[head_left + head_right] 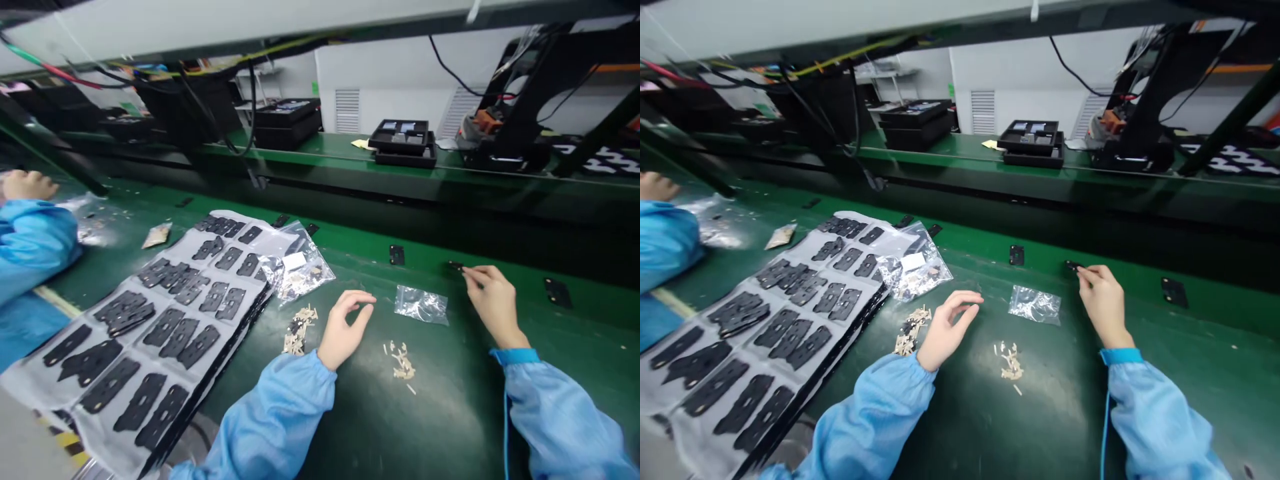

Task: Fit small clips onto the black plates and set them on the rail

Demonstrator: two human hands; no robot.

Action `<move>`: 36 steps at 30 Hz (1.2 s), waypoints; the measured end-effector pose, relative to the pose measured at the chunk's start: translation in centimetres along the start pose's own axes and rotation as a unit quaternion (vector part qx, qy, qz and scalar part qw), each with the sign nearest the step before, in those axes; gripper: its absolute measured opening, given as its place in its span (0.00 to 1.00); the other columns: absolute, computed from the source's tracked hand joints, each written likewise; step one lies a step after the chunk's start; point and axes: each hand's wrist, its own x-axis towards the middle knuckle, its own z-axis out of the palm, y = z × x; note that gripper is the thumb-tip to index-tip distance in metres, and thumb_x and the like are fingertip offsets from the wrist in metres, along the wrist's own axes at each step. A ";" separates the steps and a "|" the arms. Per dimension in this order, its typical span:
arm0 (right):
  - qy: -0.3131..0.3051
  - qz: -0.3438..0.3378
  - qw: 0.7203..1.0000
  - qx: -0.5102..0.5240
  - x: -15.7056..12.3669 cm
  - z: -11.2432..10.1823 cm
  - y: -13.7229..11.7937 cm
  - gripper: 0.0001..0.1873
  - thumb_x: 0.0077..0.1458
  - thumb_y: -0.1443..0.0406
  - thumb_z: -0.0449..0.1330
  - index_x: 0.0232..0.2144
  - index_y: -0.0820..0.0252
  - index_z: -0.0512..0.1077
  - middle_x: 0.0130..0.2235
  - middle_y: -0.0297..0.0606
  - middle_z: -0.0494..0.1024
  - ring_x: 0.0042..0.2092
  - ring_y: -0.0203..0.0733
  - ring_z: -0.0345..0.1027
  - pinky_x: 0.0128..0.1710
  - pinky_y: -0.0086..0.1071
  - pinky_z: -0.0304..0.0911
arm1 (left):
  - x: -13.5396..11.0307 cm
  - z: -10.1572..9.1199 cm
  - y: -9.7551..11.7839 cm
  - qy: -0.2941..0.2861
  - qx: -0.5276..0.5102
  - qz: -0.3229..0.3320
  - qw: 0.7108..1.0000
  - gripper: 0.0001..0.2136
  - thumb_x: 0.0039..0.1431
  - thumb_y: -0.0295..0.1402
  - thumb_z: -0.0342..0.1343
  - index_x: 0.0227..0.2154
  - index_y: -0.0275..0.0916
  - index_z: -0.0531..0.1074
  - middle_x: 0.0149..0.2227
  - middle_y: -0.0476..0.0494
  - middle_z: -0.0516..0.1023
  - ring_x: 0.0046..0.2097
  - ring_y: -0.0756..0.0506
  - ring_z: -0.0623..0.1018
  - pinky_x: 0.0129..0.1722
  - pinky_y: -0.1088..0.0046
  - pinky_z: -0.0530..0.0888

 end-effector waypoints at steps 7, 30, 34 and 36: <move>-0.035 -0.017 0.998 -0.048 -1.6 1.8 2.9 0.19 0.51 0.71 0.47 0.40 0.62 0.74 0.43 0.44 0.74 0.44 0.49 0.66 0.44 0.40 0.64 | 9.6 -6.8 -0.9 -0.041 0.288 -0.057 0.955 0.07 0.56 0.33 0.52 0.32 0.39 0.75 0.37 0.46 0.78 0.43 0.46 0.75 0.44 0.72 0.70; 0.033 0.078 0.994 0.069 -5.4 -0.1 2.7 0.14 0.52 0.69 0.48 0.32 0.58 0.74 0.36 0.40 0.76 0.40 0.47 0.69 0.43 0.39 0.63 | 22.6 -6.0 -2.3 -0.080 0.020 -0.148 0.986 0.16 0.48 0.38 0.61 0.37 0.33 0.73 0.37 0.41 0.77 0.40 0.46 0.77 0.41 0.70 0.72; 0.086 0.074 0.989 0.100 -5.4 -0.9 -0.1 0.14 0.54 0.69 0.49 0.37 0.59 0.73 0.39 0.42 0.75 0.43 0.46 0.69 0.46 0.39 0.63 | 17.2 -3.7 1.2 -0.153 -0.061 -0.110 0.980 0.16 0.46 0.41 0.62 0.36 0.36 0.73 0.35 0.43 0.78 0.39 0.46 0.78 0.39 0.70 0.73; 0.096 0.057 0.985 0.135 -5.6 -1.3 -2.3 0.14 0.54 0.70 0.49 0.40 0.57 0.72 0.40 0.42 0.74 0.43 0.45 0.68 0.46 0.39 0.63 | 14.8 -2.9 2.2 -0.179 -0.080 -0.096 0.976 0.16 0.46 0.41 0.62 0.35 0.35 0.73 0.35 0.43 0.78 0.38 0.46 0.78 0.38 0.70 0.74</move>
